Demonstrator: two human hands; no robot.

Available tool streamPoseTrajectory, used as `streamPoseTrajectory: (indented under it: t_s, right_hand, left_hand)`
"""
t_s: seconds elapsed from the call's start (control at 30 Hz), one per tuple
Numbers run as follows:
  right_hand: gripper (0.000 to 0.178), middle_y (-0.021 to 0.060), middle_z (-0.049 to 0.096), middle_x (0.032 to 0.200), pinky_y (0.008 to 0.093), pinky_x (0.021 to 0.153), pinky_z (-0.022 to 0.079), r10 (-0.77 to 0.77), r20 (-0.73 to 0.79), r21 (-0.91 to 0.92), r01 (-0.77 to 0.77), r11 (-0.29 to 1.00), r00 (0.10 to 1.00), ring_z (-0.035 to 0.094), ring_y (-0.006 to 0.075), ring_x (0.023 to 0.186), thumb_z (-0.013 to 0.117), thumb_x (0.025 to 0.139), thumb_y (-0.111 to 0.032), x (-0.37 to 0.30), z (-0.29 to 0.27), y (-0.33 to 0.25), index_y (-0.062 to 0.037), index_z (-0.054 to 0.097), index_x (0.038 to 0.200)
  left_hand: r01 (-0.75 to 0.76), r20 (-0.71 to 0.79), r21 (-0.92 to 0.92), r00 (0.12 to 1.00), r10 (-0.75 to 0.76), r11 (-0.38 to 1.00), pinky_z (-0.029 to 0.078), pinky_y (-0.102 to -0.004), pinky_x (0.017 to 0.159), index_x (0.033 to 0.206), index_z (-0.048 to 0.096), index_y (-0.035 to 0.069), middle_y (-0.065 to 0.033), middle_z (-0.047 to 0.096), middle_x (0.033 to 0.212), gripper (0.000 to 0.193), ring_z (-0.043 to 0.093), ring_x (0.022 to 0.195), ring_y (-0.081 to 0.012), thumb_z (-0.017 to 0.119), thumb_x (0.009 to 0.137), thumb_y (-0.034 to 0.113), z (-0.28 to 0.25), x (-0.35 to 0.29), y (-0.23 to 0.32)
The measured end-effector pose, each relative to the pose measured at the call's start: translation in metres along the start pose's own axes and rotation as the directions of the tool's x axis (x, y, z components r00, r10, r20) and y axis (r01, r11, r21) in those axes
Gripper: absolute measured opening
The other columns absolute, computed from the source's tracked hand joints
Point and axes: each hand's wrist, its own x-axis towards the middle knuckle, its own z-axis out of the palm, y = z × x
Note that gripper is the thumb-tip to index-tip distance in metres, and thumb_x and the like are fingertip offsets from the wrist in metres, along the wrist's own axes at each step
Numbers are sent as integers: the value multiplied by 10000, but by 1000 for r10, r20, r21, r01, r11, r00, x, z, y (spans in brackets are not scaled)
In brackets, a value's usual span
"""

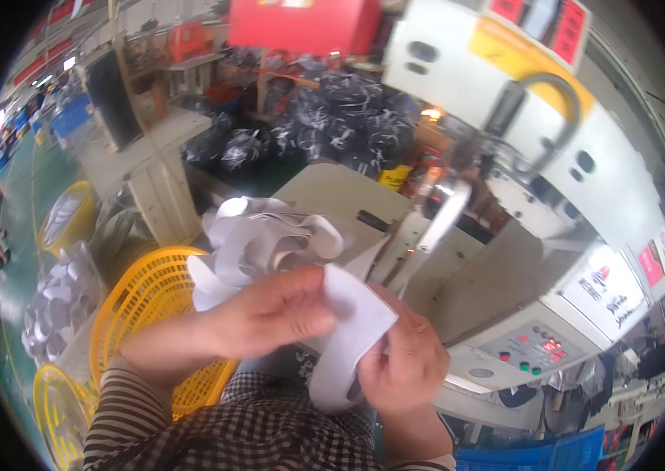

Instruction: The person shapes shoe components using a machine, placing pieces one by one onto the machine mold to press them and stacking the shaped pieces.

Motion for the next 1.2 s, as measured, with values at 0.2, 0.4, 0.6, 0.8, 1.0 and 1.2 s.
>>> streamPoseTrajectory:
  t_s: [0.2, 0.4, 0.6, 0.8, 1.0, 1.2]
  right_hand:
    - [388, 142, 546, 1078, 299, 814, 435, 268, 244, 795, -351, 495, 932, 551, 230, 966, 600, 788, -115, 14, -20, 15, 28, 476, 1126]
    - [348, 83, 514, 1097, 332, 878, 397, 257, 695, 665, -736, 128, 672, 497, 174, 1037, 616, 810, -123, 6, -23, 59, -3, 487, 1111]
    - [252, 59, 594, 768, 242, 536, 453, 390, 623, 768, -626, -138, 678, 570, 146, 613, 656, 772, -183, 29, -28, 82, -24, 549, 936]
    - [173, 16, 579, 655, 189, 390, 354, 561, 416, 848, -527, 44, 716, 497, 75, 473, 672, 758, -191, 49, -7, 115, -44, 591, 802]
    - [149, 14, 574, 647, 196, 411, 339, 624, 354, 888, -460, 10, 697, 496, 78, 492, 681, 734, -170, 57, 15, 124, -58, 594, 780]
    - [142, 2, 560, 691, 192, 399, 324, 732, 328, 907, -416, -66, 598, 481, 72, 511, 622, 728, -153, 61, 28, 123, -72, 546, 815]
  left_hand:
    - [236, 188, -667, 971, -147, 707, 432, -238, 781, 1129, 511, -5, -54, 595, 1001, 374, 549, 900, -100, 610, 831, 198, 6, 38, 16]
    - [344, 344, -463, 919, -192, 817, 424, -233, 741, 1047, 558, -5, -40, 600, 915, 404, 541, 832, -90, 668, 777, 275, -11, 72, 13]
    - [309, 192, -388, 949, -252, 868, 402, -219, 734, 929, 591, 37, -21, 596, 857, 310, 530, 797, -83, 675, 765, 287, -33, 95, 15]
    - [139, -84, -535, 973, -216, 833, 382, -211, 694, 800, 550, 76, 7, 558, 775, 78, 513, 734, -70, 606, 755, 105, -25, 131, 11]
    - [85, -127, -578, 973, -193, 812, 390, -231, 688, 741, 548, 106, -6, 559, 741, 84, 521, 719, -98, 619, 715, 141, -28, 147, -9]
    - [123, -82, -613, 973, -218, 780, 401, -243, 635, 738, 550, 76, -9, 531, 716, 53, 522, 686, -102, 598, 743, 100, -29, 156, -9]
